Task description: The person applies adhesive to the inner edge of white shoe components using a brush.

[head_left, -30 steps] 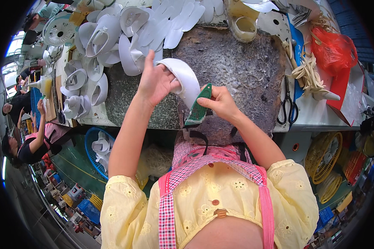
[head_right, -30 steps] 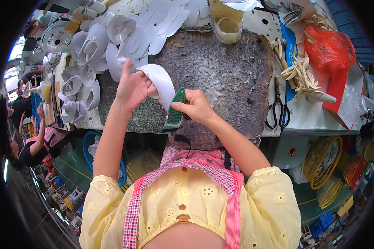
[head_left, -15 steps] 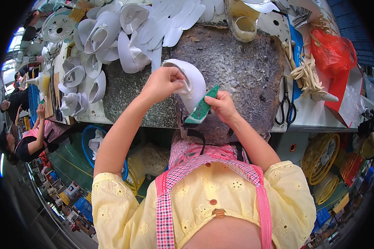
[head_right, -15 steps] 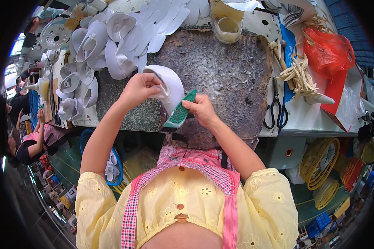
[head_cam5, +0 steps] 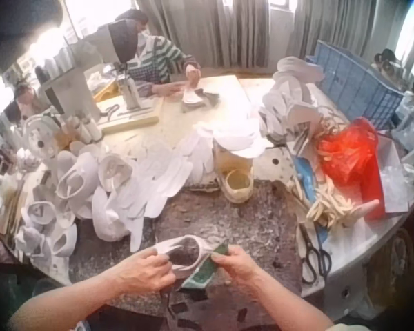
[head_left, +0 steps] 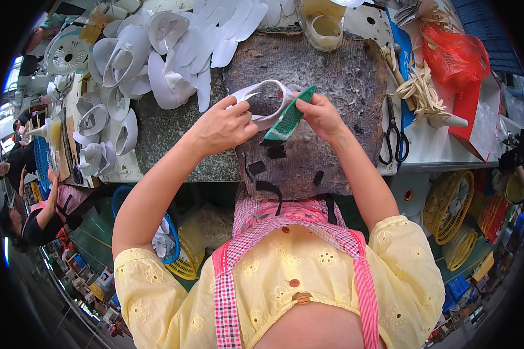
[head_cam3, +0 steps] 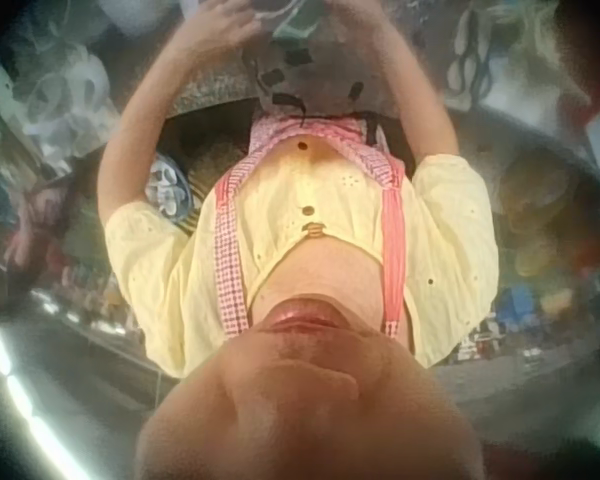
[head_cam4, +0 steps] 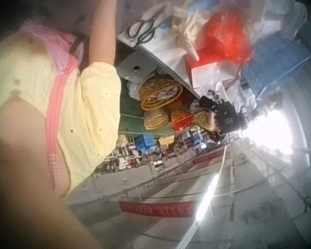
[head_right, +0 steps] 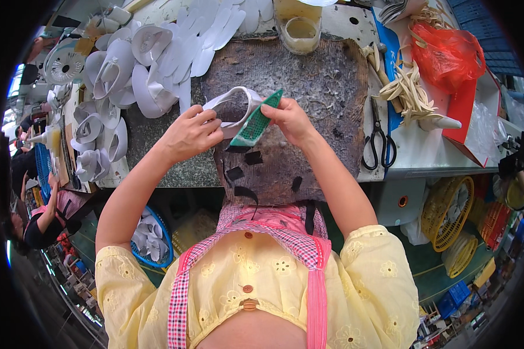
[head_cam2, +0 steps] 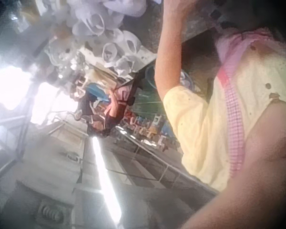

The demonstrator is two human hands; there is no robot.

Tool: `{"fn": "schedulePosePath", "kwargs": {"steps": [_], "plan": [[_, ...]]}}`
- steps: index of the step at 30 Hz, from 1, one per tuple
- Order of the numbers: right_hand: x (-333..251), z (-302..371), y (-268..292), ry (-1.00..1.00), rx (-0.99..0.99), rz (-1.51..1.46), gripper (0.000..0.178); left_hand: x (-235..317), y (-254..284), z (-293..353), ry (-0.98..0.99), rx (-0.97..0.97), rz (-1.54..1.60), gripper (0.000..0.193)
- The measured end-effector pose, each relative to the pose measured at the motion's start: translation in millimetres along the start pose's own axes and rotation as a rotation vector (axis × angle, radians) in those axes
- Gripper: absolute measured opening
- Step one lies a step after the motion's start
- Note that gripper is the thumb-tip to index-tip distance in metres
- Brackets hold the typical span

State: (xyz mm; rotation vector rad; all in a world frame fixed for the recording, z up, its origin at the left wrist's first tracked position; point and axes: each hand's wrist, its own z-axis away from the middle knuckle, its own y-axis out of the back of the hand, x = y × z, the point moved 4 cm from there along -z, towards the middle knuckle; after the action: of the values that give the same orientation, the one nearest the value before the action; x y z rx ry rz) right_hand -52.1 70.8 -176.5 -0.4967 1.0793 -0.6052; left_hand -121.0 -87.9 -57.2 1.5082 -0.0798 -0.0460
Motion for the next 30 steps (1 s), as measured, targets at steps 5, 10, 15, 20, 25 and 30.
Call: {"fn": "schedulePosePath", "kwargs": {"steps": [5,10,15,20,25,30], "plan": [[2,4,-4,-0.033,-0.097,-0.165,0.023,-7,0,11,0.106,-0.024,0.022,0.018],[6,5,-9,-0.048,-0.141,-0.289,0.021,-18,2,15,0.635,-0.094,0.548,0.045],[13,2,-10,-0.085,-0.139,-0.254,0.020,-15,-12,7,0.721,-0.110,0.601,0.038],[15,3,-8,-0.039,-0.146,-0.204,0.023,-3,-17,-13,0.609,-0.277,0.310,0.030],[9,3,10,-0.020,-0.071,-0.172,0.021,-15,-14,-8,0.580,-0.220,0.270,0.027],[14,6,10,-0.044,-0.050,-0.226,0.020,-9,-4,-16,0.466,0.119,0.332,0.020]]}}
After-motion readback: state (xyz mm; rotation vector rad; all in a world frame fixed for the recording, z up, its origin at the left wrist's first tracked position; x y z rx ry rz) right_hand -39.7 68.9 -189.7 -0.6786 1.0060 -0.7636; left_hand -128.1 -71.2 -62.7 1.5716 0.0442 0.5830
